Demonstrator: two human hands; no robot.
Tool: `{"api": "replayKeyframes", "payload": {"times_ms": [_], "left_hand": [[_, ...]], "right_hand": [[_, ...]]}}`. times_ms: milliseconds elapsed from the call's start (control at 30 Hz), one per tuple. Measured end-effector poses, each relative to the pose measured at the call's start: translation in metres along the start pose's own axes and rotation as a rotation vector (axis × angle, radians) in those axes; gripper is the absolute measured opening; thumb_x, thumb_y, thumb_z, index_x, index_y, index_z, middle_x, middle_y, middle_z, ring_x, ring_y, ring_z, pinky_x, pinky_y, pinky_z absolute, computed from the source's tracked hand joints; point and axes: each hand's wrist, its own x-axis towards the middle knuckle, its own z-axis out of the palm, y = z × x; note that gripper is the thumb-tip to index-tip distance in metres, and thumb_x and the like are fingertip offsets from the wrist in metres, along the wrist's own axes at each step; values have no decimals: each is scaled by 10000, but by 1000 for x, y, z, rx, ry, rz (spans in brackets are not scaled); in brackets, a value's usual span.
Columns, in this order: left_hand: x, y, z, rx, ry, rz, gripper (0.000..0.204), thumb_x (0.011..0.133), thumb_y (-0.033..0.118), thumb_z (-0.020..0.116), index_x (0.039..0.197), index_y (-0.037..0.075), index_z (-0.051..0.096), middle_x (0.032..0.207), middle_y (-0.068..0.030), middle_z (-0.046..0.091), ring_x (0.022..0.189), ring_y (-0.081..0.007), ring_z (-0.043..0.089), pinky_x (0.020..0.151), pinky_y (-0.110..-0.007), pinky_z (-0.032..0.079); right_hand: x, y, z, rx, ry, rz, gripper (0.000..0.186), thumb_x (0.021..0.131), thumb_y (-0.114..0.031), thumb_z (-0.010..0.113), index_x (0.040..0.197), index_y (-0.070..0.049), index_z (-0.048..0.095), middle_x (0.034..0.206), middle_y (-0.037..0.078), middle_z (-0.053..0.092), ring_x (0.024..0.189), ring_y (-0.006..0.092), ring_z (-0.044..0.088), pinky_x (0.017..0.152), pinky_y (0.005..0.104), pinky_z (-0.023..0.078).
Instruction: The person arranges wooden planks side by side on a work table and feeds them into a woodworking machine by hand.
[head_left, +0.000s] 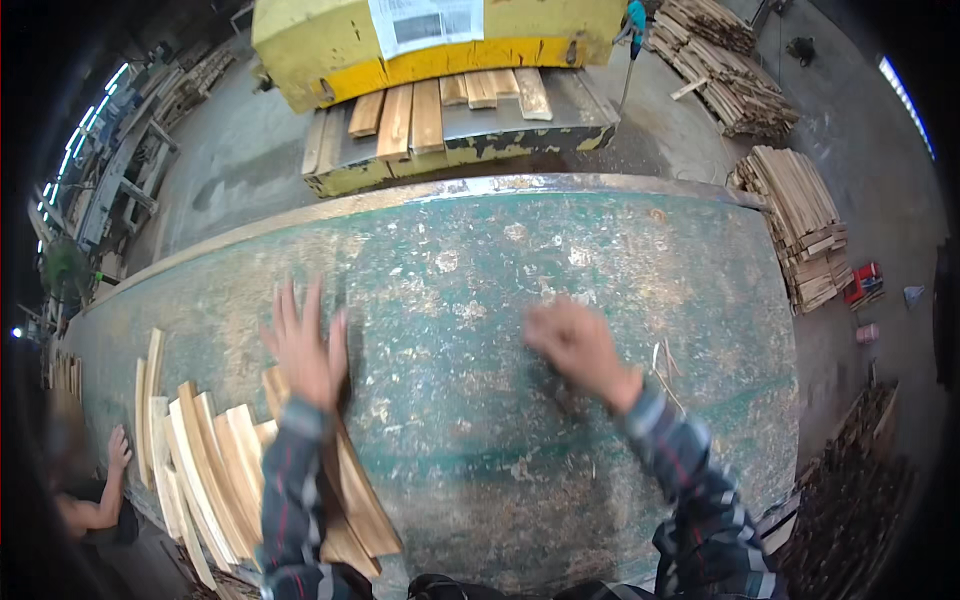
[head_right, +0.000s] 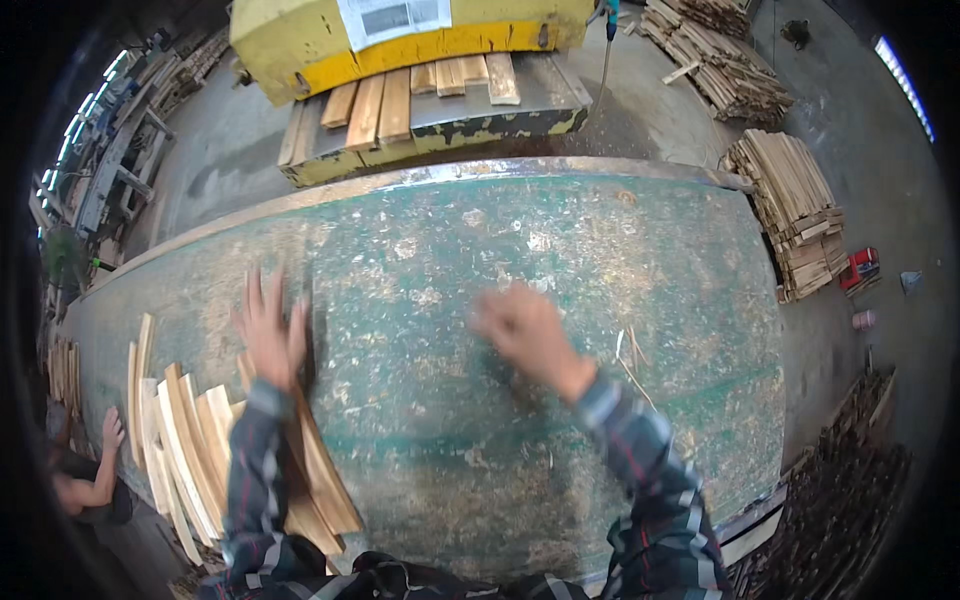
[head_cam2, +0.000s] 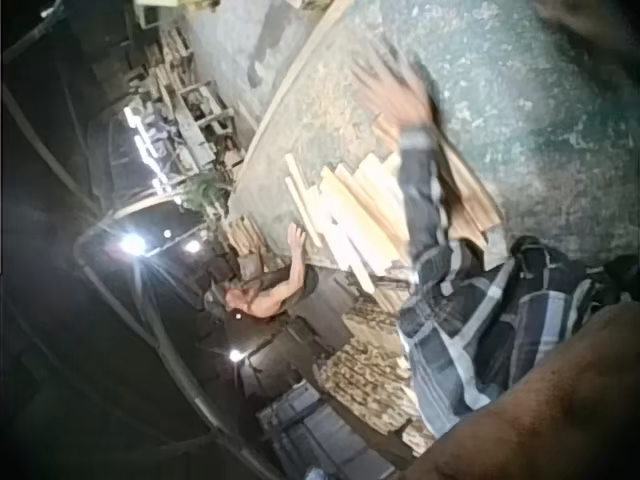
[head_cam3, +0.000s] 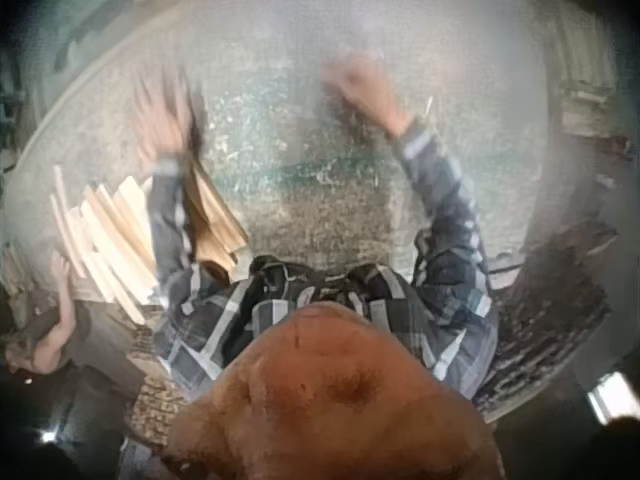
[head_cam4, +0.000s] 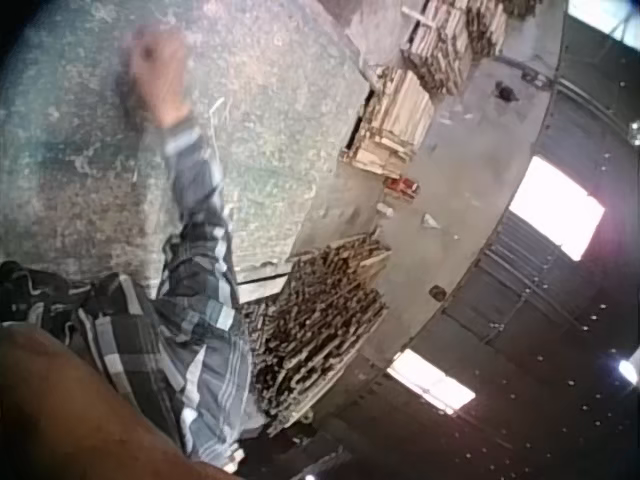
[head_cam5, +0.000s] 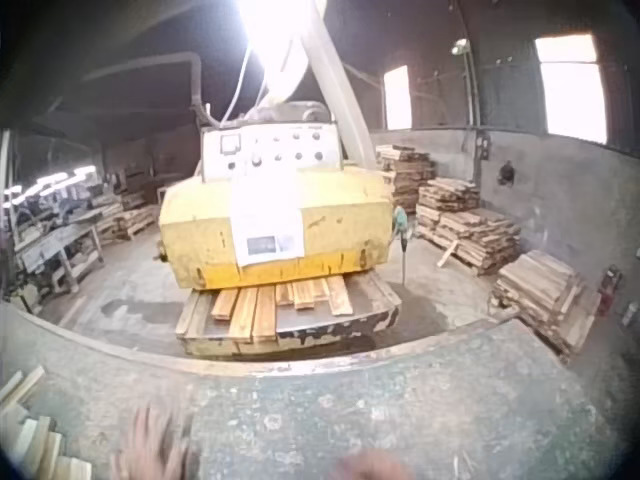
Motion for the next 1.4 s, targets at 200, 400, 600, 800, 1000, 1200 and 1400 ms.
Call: {"api": "replayKeyframes", "payload": {"times_ms": [200,400,600,800,1000,1200,1400], "left_hand": [[-298,-43,-151,134,-151,-327,622,1023,405,574,1575,150,447,1655,-226,327,1546,-423,264,1223,-667,117],[-405,-74,-191,202,-107,-623,677,1064,489,464,1638,157,328,1692,-247,233,1569,-432,199,1238,-661,94],[-425,-75,-193,218,-9,-564,710,1054,535,461,1647,177,305,1722,-230,148,1595,-415,114,1251,-653,54],[-427,-32,-166,148,-177,-241,692,1038,512,502,1638,212,333,1722,-232,140,1599,-412,92,1232,-695,42],[-423,-75,-158,178,-250,-239,637,997,388,554,1607,283,404,1703,-185,244,1578,-393,187,1210,-718,87],[-409,-113,-144,140,-158,-213,608,998,343,544,1593,325,424,1710,-136,245,1583,-369,184,1214,-737,62],[-394,-112,-141,129,-105,-229,614,980,307,559,1583,328,444,1700,-128,286,1576,-372,215,1223,-734,51]], "right_hand": [[-215,-106,53,301,226,33,123,882,-99,736,808,-29,667,958,130,740,915,342,686,938,452,509],[-260,-191,107,400,168,34,210,926,-133,687,1110,-33,666,1376,234,608,1230,409,586,1063,495,423],[-243,-250,174,345,61,-106,451,1053,-279,544,1448,-62,533,1614,320,314,1466,483,346,1202,546,265],[-182,-267,247,15,113,-132,575,1090,-435,415,1563,-111,453,1669,311,203,1542,488,205,1225,667,113],[-171,-244,280,-343,3,-71,617,1053,-527,466,1569,-188,464,1714,236,158,1569,463,164,1228,690,75],[-144,-233,258,-337,38,15,652,1038,-561,489,1570,-185,461,1697,245,192,1539,470,248,1255,620,138],[-88,-195,231,-328,136,92,623,1038,-484,518,1559,-148,461,1646,305,277,1504,483,312,1245,628,172]]}}
